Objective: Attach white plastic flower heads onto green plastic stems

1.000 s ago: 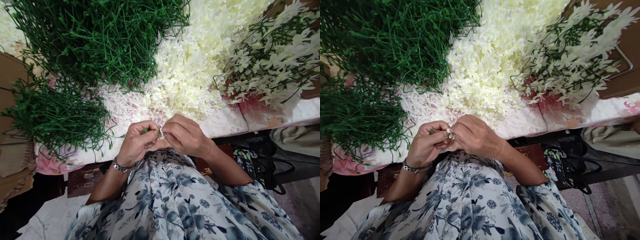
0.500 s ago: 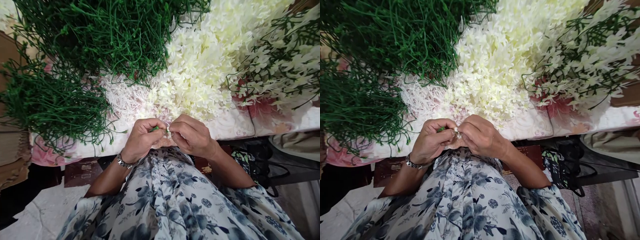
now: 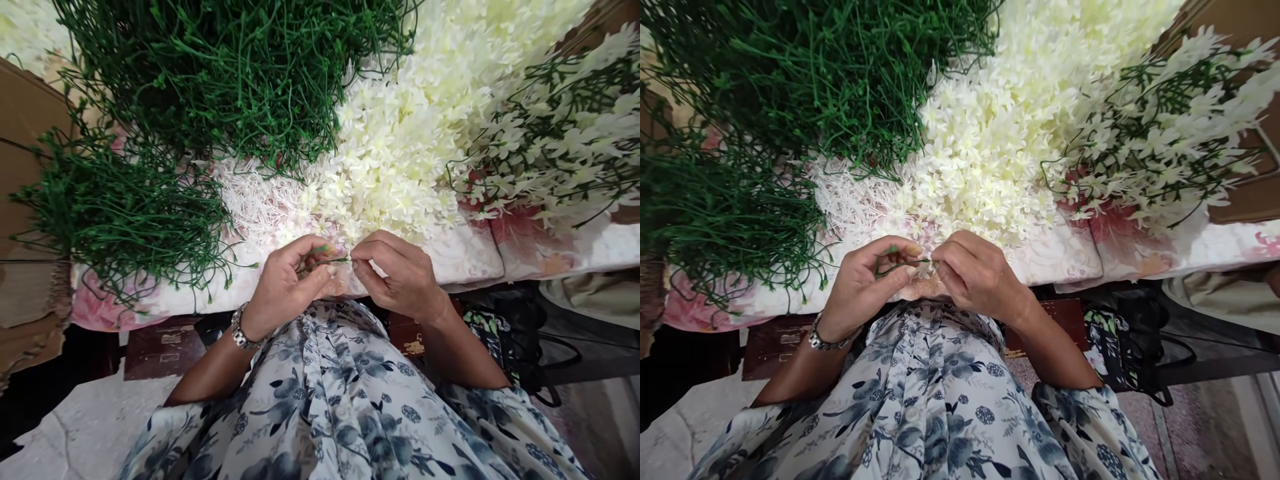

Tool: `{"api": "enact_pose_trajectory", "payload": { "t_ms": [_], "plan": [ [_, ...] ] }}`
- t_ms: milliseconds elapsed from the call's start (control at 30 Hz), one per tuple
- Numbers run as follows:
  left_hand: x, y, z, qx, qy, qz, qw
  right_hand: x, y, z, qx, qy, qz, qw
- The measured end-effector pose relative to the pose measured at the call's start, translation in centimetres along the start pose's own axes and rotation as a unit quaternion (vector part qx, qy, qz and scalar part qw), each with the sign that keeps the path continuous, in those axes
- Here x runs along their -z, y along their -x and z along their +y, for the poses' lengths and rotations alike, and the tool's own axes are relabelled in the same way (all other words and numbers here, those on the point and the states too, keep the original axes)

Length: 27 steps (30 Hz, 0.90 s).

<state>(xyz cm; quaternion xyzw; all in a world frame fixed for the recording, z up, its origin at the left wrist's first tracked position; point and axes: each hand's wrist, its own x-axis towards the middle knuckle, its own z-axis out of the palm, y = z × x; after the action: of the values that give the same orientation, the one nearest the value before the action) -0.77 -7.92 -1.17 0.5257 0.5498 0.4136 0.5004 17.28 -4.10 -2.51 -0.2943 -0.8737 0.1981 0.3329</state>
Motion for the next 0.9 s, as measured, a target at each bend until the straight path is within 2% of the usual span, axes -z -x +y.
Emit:
{"api": "enact_pose_trajectory", "payload": {
  "t_ms": [133,200,300,433,533,667,900],
  "plan": [
    [0.4,1.1,0.2,-0.109,-0.05,0.04,0.992,0.2,0.2,-0.5,0.001,0.027,-0.013,1.0],
    [0.5,1.6,0.1,-0.123,-0.048,0.053,0.99,0.0,0.3,-0.9,0.003,0.041,-0.019,0.999],
    [0.5,2.3,-0.3,-0.092,0.0,0.072,0.993,-0.2,0.5,-1.7,0.003,0.054,-0.043,0.998],
    [1.2,3.5,-1.3,-0.034,0.049,0.105,0.993,0.2,0.9,-2.5,0.01,0.016,-0.124,0.992],
    [2.2,4.1,-1.8,-0.006,0.021,0.087,0.996,0.6,1.1,-2.4,-0.014,-0.003,-0.121,0.993],
    [2.9,4.1,-1.8,0.009,-0.024,0.022,0.999,0.1,0.7,-1.9,-0.038,0.054,-0.095,0.993],
    [2.9,3.4,-2.2,0.012,-0.1,0.027,0.994,-2.1,-0.6,-2.2,-0.074,0.157,-0.176,0.969]
  ]
}}
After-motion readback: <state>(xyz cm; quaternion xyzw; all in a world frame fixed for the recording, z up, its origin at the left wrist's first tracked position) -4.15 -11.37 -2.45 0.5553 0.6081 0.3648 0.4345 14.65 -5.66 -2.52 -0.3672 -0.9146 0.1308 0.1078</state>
